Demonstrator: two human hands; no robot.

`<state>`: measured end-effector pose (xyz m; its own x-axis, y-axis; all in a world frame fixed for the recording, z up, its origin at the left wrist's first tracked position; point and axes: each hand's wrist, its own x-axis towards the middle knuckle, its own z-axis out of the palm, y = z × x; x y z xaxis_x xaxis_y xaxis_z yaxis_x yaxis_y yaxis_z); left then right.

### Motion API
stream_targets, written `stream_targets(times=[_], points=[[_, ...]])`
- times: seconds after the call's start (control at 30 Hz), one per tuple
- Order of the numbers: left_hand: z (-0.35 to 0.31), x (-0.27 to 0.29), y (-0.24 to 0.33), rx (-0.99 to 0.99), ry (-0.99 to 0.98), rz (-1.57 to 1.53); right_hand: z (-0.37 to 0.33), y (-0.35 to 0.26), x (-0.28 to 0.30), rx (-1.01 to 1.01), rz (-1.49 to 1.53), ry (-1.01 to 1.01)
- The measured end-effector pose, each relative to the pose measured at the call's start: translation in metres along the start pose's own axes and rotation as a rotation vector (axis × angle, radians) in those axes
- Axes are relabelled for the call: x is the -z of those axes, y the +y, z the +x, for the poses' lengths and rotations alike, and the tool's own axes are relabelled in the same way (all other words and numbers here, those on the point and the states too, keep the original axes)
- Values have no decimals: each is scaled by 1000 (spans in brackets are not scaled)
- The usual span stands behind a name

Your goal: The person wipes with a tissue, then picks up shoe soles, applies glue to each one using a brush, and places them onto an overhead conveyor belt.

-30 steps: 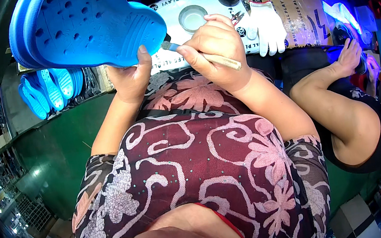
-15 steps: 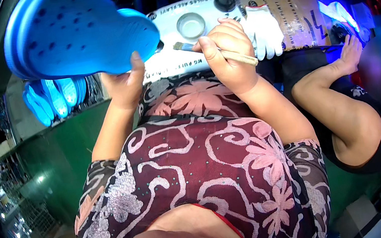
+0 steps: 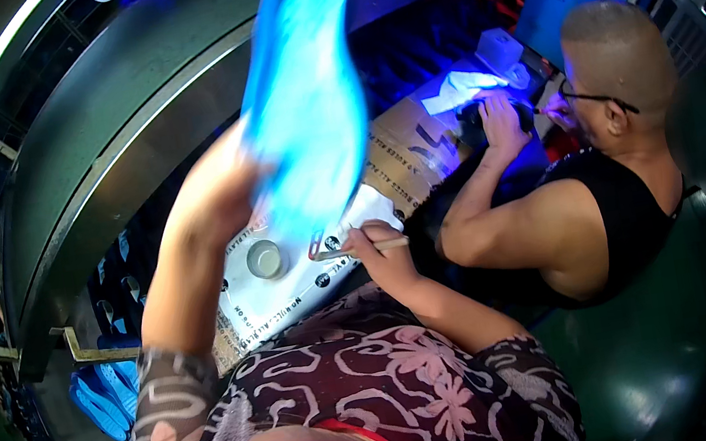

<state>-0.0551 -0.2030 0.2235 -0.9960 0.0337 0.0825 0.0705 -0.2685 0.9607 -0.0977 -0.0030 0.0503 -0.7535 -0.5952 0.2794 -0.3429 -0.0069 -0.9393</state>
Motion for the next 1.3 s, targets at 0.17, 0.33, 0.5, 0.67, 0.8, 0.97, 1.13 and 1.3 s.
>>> stream_targets(times=[0.17, 0.33, 0.5, 0.67, 0.8, 0.97, 1.13, 1.3], points=[[199, 18, 42, -353, 467, -715, -7, -5, -4, -21, -12, -88], [79, -22, 18, -196, 250, -593, -13, 10, -10, -147, 90, -53], [-127, 65, -110, 55, 648, -209, -15, 15, -26, -137, 84, -118], [-384, 68, -198, 270, 1534, -265, -9, 10, -57, -80, 140, -206], [-524, 55, -209, 137, 2029, -612, -2, -22, -105, -184, 169, -363], [-638, 93, -213, -2, 2340, -278, 6, -67, -184, 213, 121, -764], [-681, 157, -181, 45, 2230, 437, -10, -116, -280, 243, 104, -1294], [-670, 231, -135, 397, 1963, 910, -55, -122, -386, 485, -55, -1577]])
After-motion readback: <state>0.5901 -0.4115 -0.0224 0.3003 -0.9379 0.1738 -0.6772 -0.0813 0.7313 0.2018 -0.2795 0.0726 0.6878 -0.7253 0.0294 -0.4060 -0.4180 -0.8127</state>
